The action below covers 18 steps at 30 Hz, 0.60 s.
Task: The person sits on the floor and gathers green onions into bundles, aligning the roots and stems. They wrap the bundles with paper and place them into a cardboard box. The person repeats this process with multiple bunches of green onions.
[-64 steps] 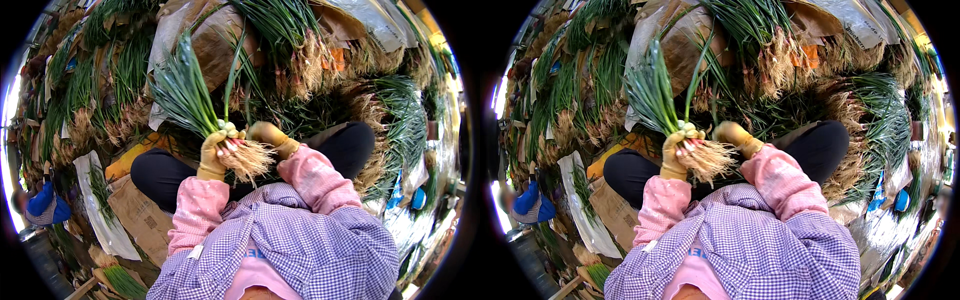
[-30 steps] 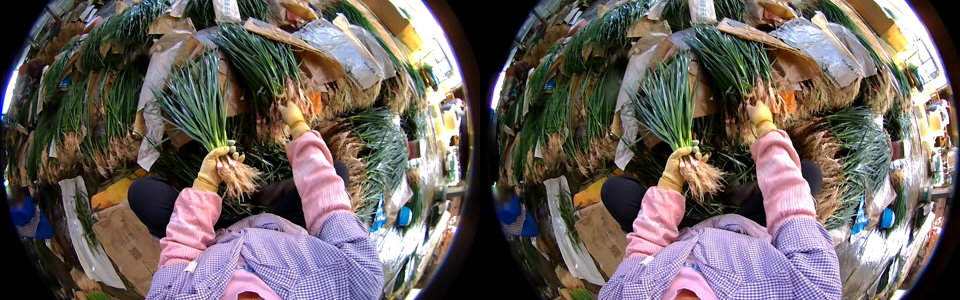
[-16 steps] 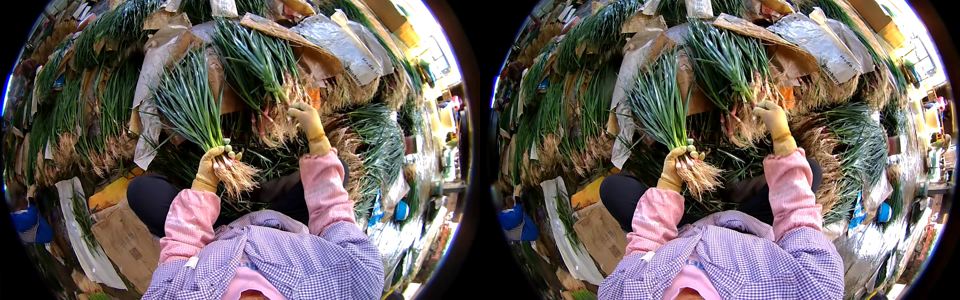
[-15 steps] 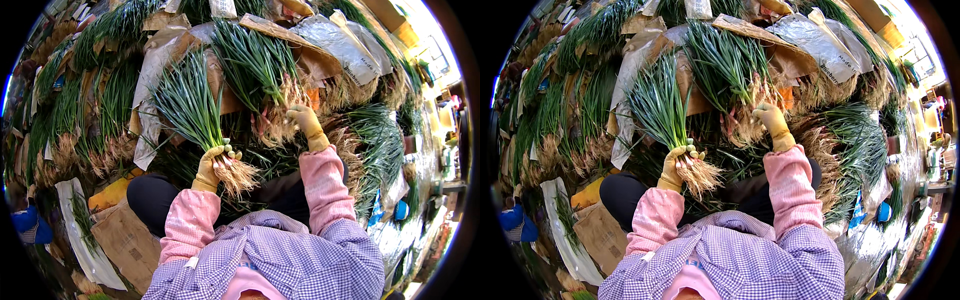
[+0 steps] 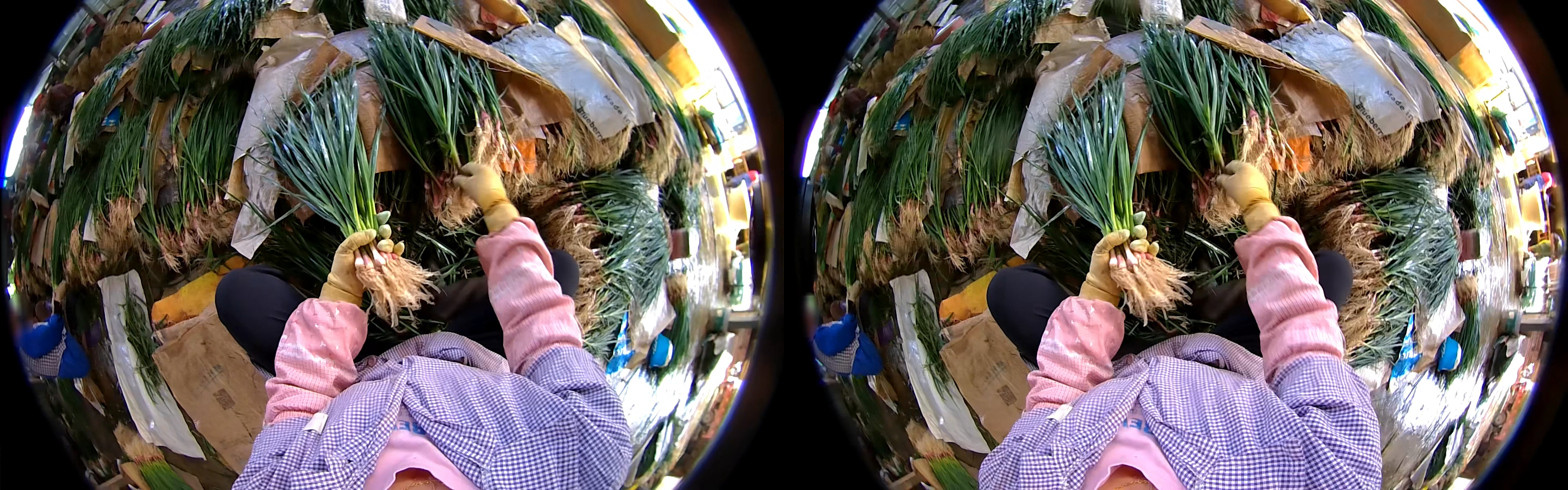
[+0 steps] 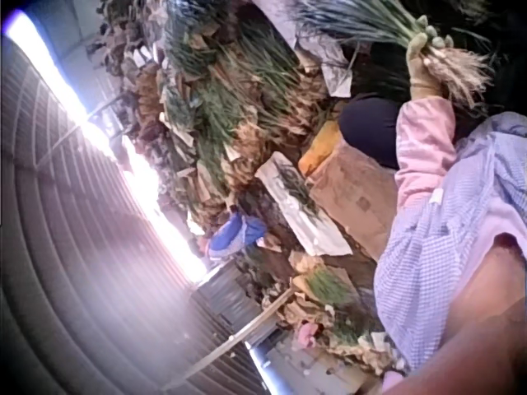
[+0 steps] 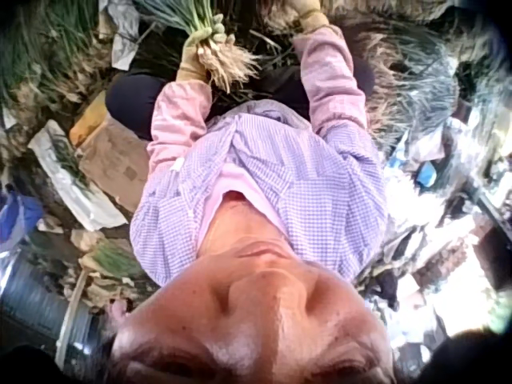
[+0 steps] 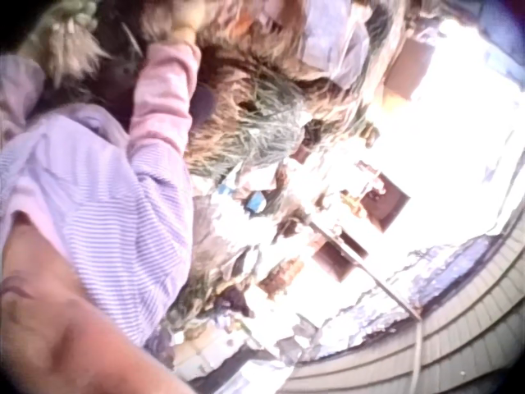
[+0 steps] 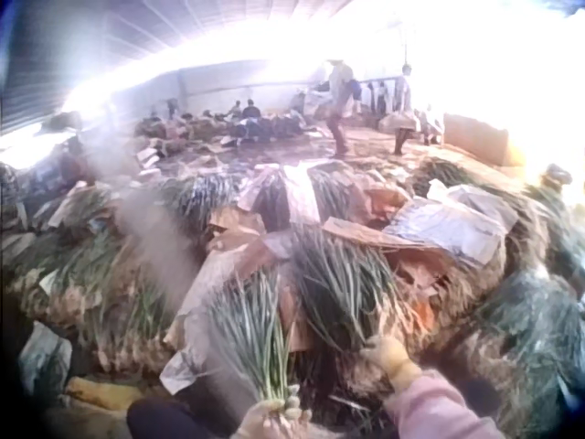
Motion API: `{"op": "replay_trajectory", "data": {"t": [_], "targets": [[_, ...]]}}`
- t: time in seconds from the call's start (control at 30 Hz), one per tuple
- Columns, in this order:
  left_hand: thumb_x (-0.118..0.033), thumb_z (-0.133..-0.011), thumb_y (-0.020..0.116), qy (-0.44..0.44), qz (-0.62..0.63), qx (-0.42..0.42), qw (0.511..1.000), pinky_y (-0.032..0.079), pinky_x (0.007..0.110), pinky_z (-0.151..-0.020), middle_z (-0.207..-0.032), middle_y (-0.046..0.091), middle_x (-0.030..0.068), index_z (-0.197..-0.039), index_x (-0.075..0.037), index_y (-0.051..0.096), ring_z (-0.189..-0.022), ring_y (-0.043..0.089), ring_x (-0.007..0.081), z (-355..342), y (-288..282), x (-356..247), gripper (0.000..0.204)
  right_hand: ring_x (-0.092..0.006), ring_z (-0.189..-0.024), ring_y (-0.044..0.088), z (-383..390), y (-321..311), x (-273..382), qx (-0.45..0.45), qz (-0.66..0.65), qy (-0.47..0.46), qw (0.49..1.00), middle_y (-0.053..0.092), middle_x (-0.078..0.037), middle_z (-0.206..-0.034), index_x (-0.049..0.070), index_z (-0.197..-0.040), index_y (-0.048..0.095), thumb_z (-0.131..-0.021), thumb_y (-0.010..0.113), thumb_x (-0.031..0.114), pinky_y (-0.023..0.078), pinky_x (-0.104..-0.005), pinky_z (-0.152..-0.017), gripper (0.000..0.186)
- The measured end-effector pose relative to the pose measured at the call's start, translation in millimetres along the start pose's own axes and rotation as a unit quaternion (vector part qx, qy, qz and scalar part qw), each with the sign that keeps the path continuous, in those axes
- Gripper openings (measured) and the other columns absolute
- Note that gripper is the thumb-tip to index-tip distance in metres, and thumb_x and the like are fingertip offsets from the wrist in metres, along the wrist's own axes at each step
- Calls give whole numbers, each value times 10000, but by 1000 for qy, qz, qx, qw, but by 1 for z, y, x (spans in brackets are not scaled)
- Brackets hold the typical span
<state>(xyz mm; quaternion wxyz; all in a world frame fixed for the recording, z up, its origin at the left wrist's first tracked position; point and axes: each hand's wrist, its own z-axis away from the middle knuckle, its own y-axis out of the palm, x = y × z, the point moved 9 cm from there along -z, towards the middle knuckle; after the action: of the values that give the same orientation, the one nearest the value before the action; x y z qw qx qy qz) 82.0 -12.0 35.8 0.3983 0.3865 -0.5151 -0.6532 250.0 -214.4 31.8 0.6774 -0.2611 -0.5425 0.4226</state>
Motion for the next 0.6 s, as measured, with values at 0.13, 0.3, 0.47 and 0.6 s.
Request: {"op": "replay_trajectory", "data": {"t": [0.13,0.3,0.47,0.6], "targets": [[-35,-775,544,-10,58,43,997,429,458,-895,-1033,603,138,-1104,-5,519,-786,602,208,4,2,0,331,-109,-585,505,41,-70,38,8,-245,-33,969,593,-37,-718,53,-933,615,-835,602,264,453,-280,-547,232],[-29,-769,509,11,-54,2,998,365,490,-989,-1185,534,208,-1042,-17,548,-1085,525,354,-10,19,15,276,-221,-684,610,87,-37,58,-85,-79,-132,984,634,-106,-792,93,-926,606,-804,609,219,478,-335,-628,175],[-45,-775,544,26,-131,-60,989,511,304,-693,-938,642,165,-1030,-2,539,-648,611,208,-28,-13,17,258,-331,-759,605,122,51,76,52,48,-182,981,632,-132,-840,143,-961,564,-820,516,159,477,-387,-672,150],[-31,-766,541,107,-89,-18,990,392,503,-958,-997,632,108,-924,-53,610,-1061,547,262,-16,3,-5,174,-331,-785,595,76,33,-24,11,65,-43,997,627,-139,-815,90,-764,609,-756,533,153,465,-404,-692,99]]}}
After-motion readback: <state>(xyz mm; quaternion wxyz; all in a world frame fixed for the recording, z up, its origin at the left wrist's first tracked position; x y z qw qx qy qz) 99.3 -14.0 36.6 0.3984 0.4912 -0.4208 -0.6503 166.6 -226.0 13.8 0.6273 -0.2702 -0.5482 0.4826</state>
